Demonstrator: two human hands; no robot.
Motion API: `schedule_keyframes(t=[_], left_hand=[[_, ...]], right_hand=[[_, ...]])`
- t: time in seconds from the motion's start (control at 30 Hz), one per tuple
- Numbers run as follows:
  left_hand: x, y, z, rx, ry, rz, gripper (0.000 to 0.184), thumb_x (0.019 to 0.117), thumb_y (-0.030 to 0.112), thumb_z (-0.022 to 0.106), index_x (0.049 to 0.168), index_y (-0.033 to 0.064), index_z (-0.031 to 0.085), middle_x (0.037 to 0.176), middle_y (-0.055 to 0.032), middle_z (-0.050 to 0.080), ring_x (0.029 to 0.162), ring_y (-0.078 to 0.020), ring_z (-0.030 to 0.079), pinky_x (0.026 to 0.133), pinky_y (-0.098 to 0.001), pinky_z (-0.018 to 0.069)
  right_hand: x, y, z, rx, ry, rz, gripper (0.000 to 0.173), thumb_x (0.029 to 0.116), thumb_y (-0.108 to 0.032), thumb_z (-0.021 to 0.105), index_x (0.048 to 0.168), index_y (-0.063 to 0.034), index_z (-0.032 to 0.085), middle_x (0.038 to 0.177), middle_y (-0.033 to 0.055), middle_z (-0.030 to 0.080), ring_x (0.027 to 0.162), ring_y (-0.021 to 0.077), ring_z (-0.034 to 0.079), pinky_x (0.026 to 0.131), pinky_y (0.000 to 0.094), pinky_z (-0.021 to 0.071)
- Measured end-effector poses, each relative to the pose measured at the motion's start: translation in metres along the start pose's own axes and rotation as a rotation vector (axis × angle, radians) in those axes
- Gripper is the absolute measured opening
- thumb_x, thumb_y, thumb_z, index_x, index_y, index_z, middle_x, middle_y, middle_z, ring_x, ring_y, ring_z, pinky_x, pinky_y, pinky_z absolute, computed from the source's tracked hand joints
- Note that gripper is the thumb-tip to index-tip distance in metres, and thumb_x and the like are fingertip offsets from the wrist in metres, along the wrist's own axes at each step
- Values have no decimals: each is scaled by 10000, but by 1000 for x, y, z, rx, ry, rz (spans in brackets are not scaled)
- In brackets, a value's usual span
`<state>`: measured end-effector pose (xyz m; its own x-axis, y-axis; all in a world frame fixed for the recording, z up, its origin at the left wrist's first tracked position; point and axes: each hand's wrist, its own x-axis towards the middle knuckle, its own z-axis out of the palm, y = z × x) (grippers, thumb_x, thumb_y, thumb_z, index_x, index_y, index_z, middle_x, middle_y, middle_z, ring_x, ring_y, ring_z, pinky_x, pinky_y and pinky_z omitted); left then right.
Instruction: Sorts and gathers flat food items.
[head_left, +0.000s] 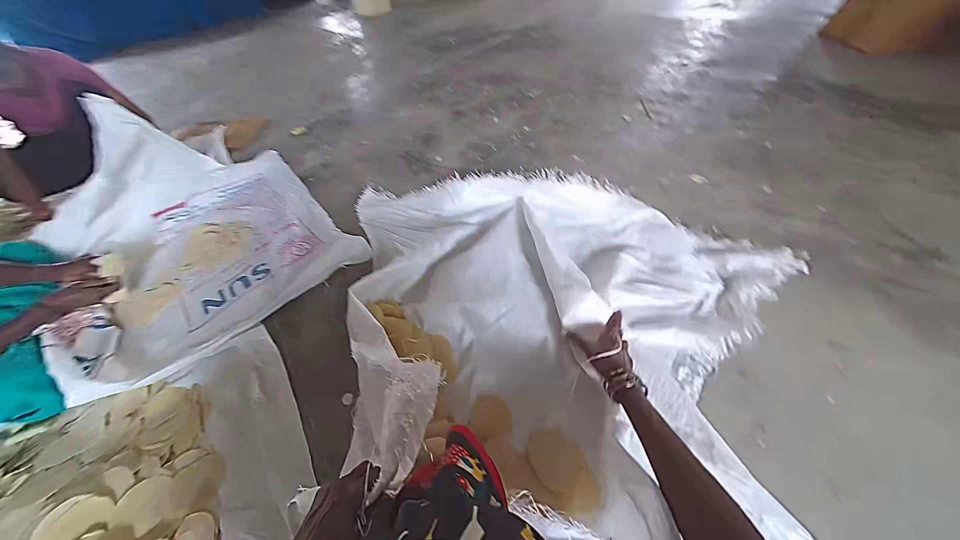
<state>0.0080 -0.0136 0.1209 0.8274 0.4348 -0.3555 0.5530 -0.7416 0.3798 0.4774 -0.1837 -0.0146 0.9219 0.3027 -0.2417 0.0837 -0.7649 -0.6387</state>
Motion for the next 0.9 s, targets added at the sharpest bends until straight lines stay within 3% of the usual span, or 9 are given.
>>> schedule_keyframes(t=[0.03,0.1,0.2,0.33,0.47,0.63,0.7,0.83,0.9], left_hand=[[2,-26,23,-55,38,53,250,963,159,622,1061,-59,696,980,-248,715,867,-420,716,766,-607,551],[7,-37,26,-89,-86,40,250,980,159,608,1129,-26,685,1067,-230,708,951,-415,705,827,-617,535],[6,-36,19,-110,-86,63,255,996,168,590,1122,-33,683,1065,-233,704,961,-414,702,833,-604,536],[-19,-41,15,-160,59,31,241,974,86,600,1142,-72,667,1073,-259,690,970,-427,698,852,-593,538],[-53,-67,6,-197,294,-92,244,966,71,609,1173,-22,699,1132,-230,709,1002,-418,707,873,-621,541],[-139,-119,-35,-263,583,-310,278,1009,120,586,1165,-94,671,1114,-278,694,1061,-427,679,973,-596,502],[-184,-139,-44,-290,771,-396,278,999,115,592,1144,-108,674,1082,-292,697,1061,-430,678,974,-606,493],[-291,-202,-36,-401,1194,-591,290,971,143,607,1060,-124,677,986,-254,703,962,-315,694,917,-521,524],[-361,-230,-33,-477,1218,-774,421,971,122,641,1304,-125,566,1217,-316,643,1157,-379,644,1033,-538,477]], right_hand=[[0,-11,13,-169,-96,-43,1266,806,-512,834,1632,13,31,1565,378,326,1409,556,391,1085,710,368],[-5,-34,37,-404,-246,-129,844,963,-363,691,1572,56,284,1468,331,490,1348,483,508,1094,615,421],[-11,-75,54,-343,-322,-180,429,1044,-257,569,1326,64,600,1352,289,610,1325,411,556,1132,541,407],[-51,-165,39,140,-264,-261,418,973,-153,677,1242,152,578,1244,344,616,1204,437,597,1052,561,450],[-121,-292,-4,470,-317,-530,333,940,-36,675,1221,114,577,1090,200,669,976,200,660,893,372,550],[-245,-431,-29,402,-381,-924,232,950,-101,700,1108,50,623,961,169,667,845,225,645,777,447,540],[-312,-488,-31,428,-397,-1078,233,938,-78,699,1114,43,607,916,94,631,755,115,579,696,329,503],[-462,-587,-32,460,-418,-1387,333,938,-86,683,1223,51,580,1093,101,642,956,81,605,874,280,499],[-528,-638,-25,523,-434,-1569,130,1008,-34,566,1067,60,635,930,77,607,850,52,568,801,225,483]])
